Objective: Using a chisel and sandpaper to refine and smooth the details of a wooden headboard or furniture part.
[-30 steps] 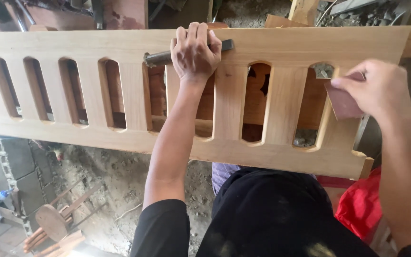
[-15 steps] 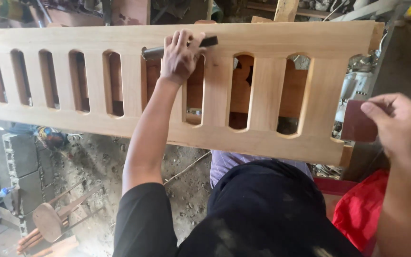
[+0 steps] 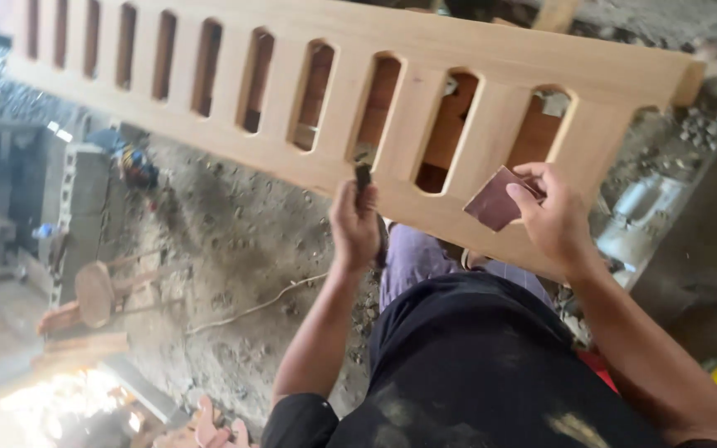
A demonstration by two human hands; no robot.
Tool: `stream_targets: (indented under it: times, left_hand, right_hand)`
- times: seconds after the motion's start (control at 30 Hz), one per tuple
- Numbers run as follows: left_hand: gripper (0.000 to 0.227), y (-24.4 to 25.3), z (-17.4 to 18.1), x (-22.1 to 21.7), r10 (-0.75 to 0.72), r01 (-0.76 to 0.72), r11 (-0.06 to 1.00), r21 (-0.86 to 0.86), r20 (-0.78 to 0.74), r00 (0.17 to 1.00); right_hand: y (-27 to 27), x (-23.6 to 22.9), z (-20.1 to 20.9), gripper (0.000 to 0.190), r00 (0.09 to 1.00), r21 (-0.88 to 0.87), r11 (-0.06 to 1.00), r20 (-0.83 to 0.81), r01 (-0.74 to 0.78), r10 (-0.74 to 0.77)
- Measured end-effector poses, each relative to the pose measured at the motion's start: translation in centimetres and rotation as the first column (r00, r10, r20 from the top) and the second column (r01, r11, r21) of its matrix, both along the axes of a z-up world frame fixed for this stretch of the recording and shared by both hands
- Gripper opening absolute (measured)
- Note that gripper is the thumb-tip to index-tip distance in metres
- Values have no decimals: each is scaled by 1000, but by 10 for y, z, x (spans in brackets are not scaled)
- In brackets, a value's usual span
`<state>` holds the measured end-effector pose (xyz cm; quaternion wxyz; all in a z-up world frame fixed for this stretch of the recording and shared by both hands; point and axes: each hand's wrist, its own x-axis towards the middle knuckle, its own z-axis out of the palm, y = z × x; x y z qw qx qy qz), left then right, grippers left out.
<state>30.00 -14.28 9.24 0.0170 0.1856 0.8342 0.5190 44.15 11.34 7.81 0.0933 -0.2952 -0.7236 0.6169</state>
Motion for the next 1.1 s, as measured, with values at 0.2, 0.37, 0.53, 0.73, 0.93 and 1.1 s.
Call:
stream_targets:
  times: [0.2, 0.37, 0.53, 0.73, 0.93, 1.1]
  left_hand:
    - [20, 1, 3, 44, 42, -90, 975, 204, 227, 973]
    - [19, 0, -8, 48, 20, -142, 944, 299, 378, 926]
    - [17, 17, -20, 34, -70, -175, 901, 396, 533, 843]
    - [16, 75, -46, 21, -316, -144, 809, 570, 628, 711]
    - [29, 119, -41, 17, -476, -44, 805, 591, 689, 546]
    - [69, 134, -36, 18, -558, 38, 744, 667, 590, 584]
  right_hand:
    - [-35, -86, -12, 28, 981, 192, 964, -23, -186, 193]
    - [-60, -134, -18, 33, 932, 473, 871, -236, -136, 274]
    - [-58, -91, 10, 33, 952, 419, 887, -136, -195, 274]
    - [-38, -35, 44, 68, 787, -174, 827, 254, -535, 563]
    - [-19, 10, 15, 71, 909, -361, 916, 297, -177, 293]
    - [-17, 17, 19, 67, 951, -222, 964, 239, -143, 196]
